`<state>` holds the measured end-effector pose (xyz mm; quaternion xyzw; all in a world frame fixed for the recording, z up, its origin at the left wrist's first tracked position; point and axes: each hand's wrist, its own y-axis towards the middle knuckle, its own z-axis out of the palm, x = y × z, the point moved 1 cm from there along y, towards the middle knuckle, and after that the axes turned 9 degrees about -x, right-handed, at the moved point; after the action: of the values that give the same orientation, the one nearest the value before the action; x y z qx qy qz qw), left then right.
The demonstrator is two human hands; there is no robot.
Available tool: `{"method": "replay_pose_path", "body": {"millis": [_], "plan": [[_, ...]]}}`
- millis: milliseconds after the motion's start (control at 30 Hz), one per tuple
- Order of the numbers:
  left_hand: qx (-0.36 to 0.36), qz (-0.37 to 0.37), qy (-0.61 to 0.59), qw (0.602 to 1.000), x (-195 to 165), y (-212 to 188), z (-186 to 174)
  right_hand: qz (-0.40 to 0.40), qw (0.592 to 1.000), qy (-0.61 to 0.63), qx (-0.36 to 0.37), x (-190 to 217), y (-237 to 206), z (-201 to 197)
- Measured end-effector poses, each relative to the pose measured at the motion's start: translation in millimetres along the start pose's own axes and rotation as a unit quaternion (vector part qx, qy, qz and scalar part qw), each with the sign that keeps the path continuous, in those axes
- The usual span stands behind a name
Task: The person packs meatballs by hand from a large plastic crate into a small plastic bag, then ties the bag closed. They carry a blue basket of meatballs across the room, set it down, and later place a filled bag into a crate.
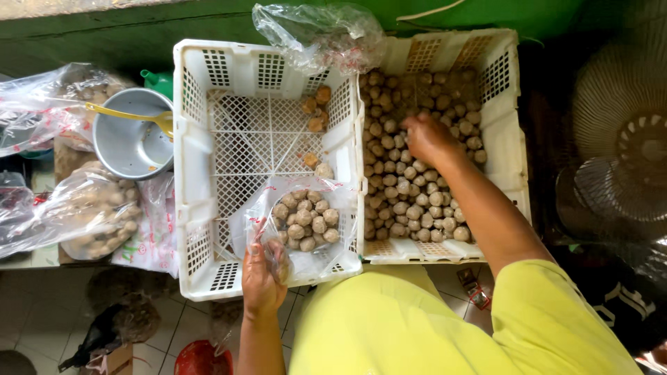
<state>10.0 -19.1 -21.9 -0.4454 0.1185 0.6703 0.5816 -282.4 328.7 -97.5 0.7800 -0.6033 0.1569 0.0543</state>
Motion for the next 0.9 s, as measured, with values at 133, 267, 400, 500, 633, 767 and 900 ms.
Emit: {"method": "replay_pose_path", "body": {"millis": [133,267,400,500,633,767,900], "plan": [[0.005,0.001,-0.008,1.000,1,1,-4,-0.005,0.917,0.369,0.152,37,-46,-37],[0.019,-0.009,-0.015,1.000,3,2,-4,-0.224,0.847,0.407,0.259,129,-100,-48],[0.013,-0.015,-0.008,1.000,1,1,-3,-0.253,0.848,0.421,0.199,189,-116,-34],[0.022,-0.017,-0.011,1.000,-1,0,-2,-0.185,0.866,0.449,0.115,158,-93,-29],[0.028,-0.012,-0.014,0.999,0,1,-2,-0.040,0.961,0.271,-0.048,63,-38,-25],[0.024,-0.001,-0.011,1.000,2,2,-5,-0.042,0.986,0.138,-0.085,4,-13,-9],[-0.011,-0.015,-0.004,1.000,2,2,-6,-0.114,0.961,0.156,-0.200,7,29,0]]}}
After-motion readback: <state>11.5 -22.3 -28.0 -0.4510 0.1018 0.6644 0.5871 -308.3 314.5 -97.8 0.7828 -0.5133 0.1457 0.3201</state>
